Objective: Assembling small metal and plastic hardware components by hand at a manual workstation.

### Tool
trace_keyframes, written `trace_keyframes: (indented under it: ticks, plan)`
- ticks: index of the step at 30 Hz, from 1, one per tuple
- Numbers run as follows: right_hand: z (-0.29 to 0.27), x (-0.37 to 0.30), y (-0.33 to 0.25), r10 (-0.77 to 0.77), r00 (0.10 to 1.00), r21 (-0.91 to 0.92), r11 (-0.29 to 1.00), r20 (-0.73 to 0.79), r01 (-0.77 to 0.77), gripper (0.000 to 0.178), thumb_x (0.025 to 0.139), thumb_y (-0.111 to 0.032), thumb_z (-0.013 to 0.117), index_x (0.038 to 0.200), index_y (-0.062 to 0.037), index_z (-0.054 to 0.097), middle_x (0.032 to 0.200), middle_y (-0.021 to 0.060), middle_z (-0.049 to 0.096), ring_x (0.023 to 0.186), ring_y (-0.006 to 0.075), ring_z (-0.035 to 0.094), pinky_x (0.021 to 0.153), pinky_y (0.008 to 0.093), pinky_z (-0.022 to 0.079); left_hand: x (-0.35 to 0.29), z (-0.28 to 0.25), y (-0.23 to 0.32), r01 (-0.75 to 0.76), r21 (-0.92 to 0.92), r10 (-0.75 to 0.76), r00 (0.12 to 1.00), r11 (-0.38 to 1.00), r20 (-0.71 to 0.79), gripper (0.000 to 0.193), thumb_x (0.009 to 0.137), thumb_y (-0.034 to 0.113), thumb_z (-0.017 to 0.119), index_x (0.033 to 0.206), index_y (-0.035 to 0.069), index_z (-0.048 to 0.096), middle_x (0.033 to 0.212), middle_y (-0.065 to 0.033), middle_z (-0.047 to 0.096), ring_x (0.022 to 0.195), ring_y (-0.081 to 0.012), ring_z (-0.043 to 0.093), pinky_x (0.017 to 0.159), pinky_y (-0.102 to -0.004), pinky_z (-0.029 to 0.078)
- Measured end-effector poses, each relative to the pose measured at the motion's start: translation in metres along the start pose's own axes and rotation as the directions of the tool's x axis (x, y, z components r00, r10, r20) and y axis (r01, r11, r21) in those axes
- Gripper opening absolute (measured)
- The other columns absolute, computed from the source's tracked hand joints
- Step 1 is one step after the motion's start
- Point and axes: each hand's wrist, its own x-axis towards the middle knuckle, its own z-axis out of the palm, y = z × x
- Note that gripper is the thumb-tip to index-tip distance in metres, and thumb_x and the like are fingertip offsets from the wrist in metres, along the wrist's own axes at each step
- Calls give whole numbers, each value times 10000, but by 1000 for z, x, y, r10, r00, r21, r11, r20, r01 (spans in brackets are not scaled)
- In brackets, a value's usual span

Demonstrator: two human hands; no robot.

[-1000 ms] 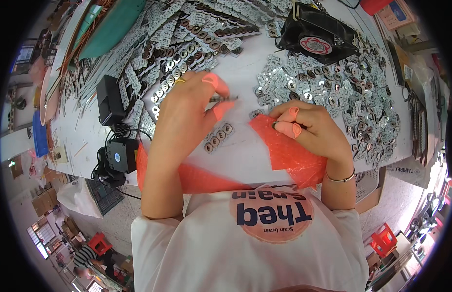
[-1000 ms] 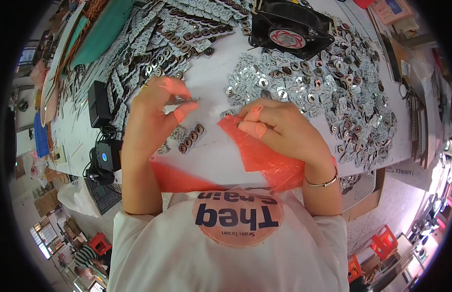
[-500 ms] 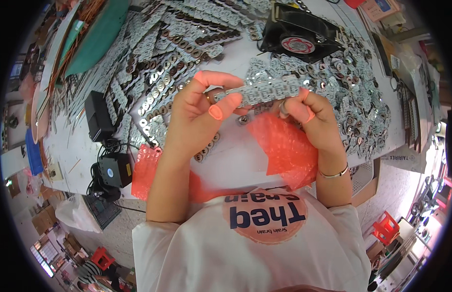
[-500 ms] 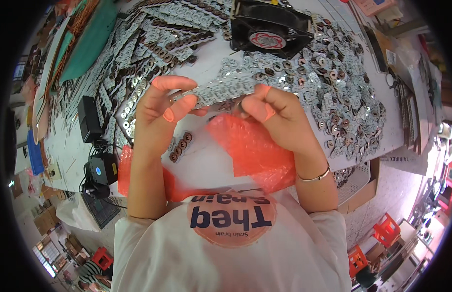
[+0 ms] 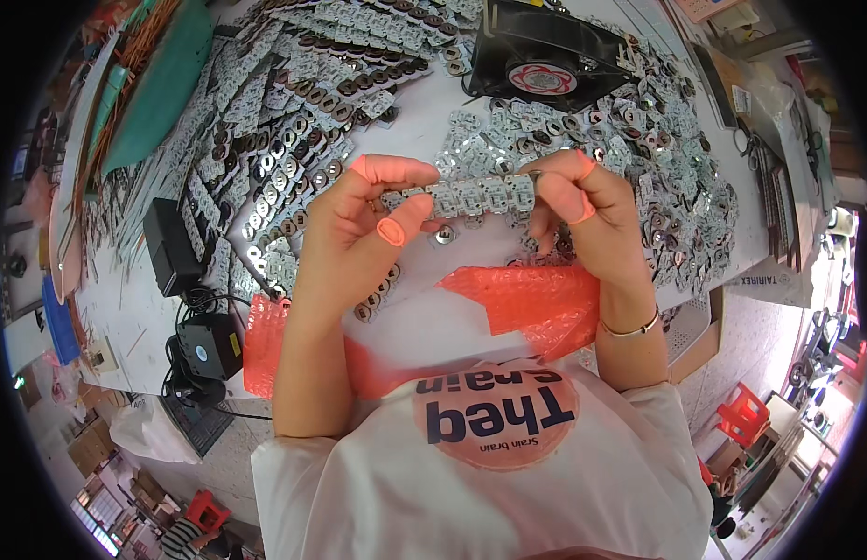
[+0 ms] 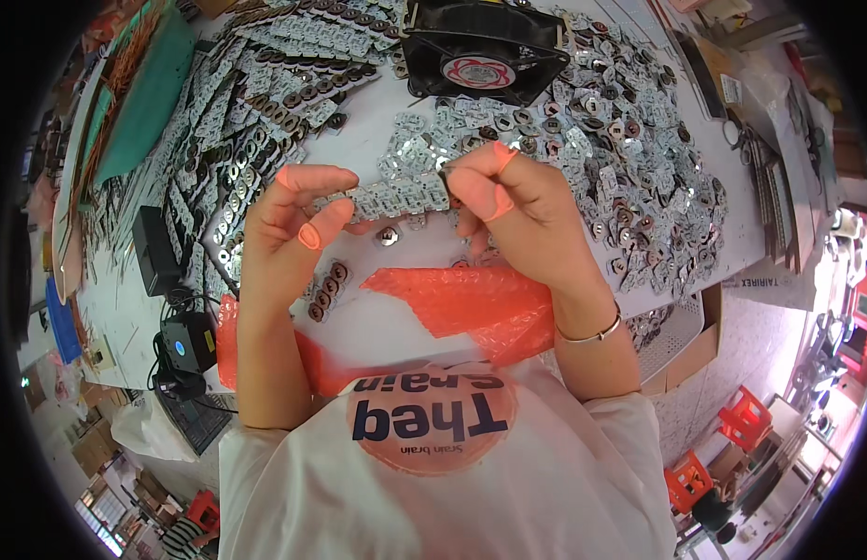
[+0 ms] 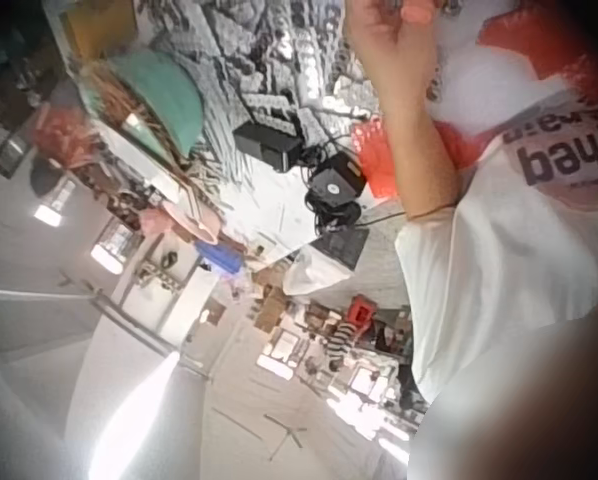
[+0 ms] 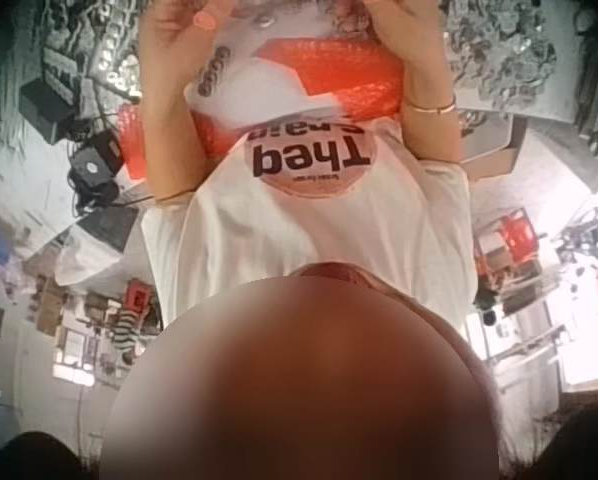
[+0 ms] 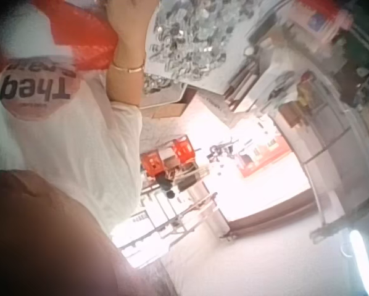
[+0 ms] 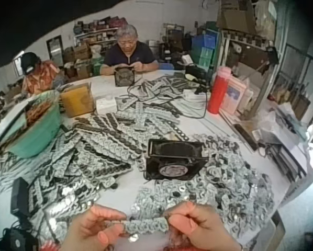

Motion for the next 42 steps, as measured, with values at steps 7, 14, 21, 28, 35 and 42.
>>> trace_keyframes:
  ticks: [7, 14, 21, 28, 35, 42]
  plan:
    - [-3, -1, -2, 28, 995, -102, 995, 95, -18, 155, 918, -117, 548, 903, 18, 623, 762, 58, 596, 511, 66, 542, 409, 181, 424, -2, -6, 2, -2, 31, 0, 997, 1000, 71, 184, 883, -19, 546, 1063, -35, 583, 1025, -79, 600, 890, -115, 585, 759, -264, 540]
    - [-1, -1, -3, -46, 986, -383, 918, 162, 105, 135, 898, -91, 574, 855, 24, 630, 741, 54, 627, 523, 62, 557, 421, 192, 415, 2, -4, 9, -182, 506, 86, 975, 843, 207, 239, 834, 11, 623, 1073, 1, 617, 930, -65, 643, 832, -105, 599, 728, -244, 477]
    - [9, 0, 8, -219, 962, -480, 834, 162, 271, 104, 899, -81, 569, 875, 18, 590, 631, 40, 580, 499, 76, 527, 455, 215, 408, 3, 5, -3, -32, 519, -25, 994, 854, 103, 270, 768, 120, 728, 984, -12, 632, 793, -93, 647, 706, -137, 613, 649, -251, 485]
    - [5, -7, -6, 168, 942, 172, 959, 291, -224, 193, 941, -185, 531, 856, -13, 551, 608, 4, 496, 447, 54, 394, 426, 206, 319, -1, 10, -1, 292, -97, -258, 930, 952, 262, 165, 851, 104, 664, 953, -19, 622, 818, -32, 642, 697, -70, 572, 614, -226, 482]
    - [9, -4, 0, 128, 992, 125, 984, 24, -130, 209, 950, -220, 523, 851, -36, 530, 606, -22, 467, 468, 27, 369, 432, 184, 285, 3, 27, -2, -127, 382, 117, 992, 916, 49, 173, 802, 88, 701, 934, 8, 625, 841, -76, 657, 706, -129, 619, 626, -235, 490]
    - [12, -5, 5, -52, 998, -230, 972, 23, 56, 177, 932, -173, 546, 843, -20, 537, 624, -13, 458, 529, 44, 377, 477, 199, 324, 9, 24, -17, -481, 682, 523, 836, 551, 167, 207, 709, 70, 747, 879, 53, 629, 829, -58, 664, 639, -188, 620, 548, -282, 472]
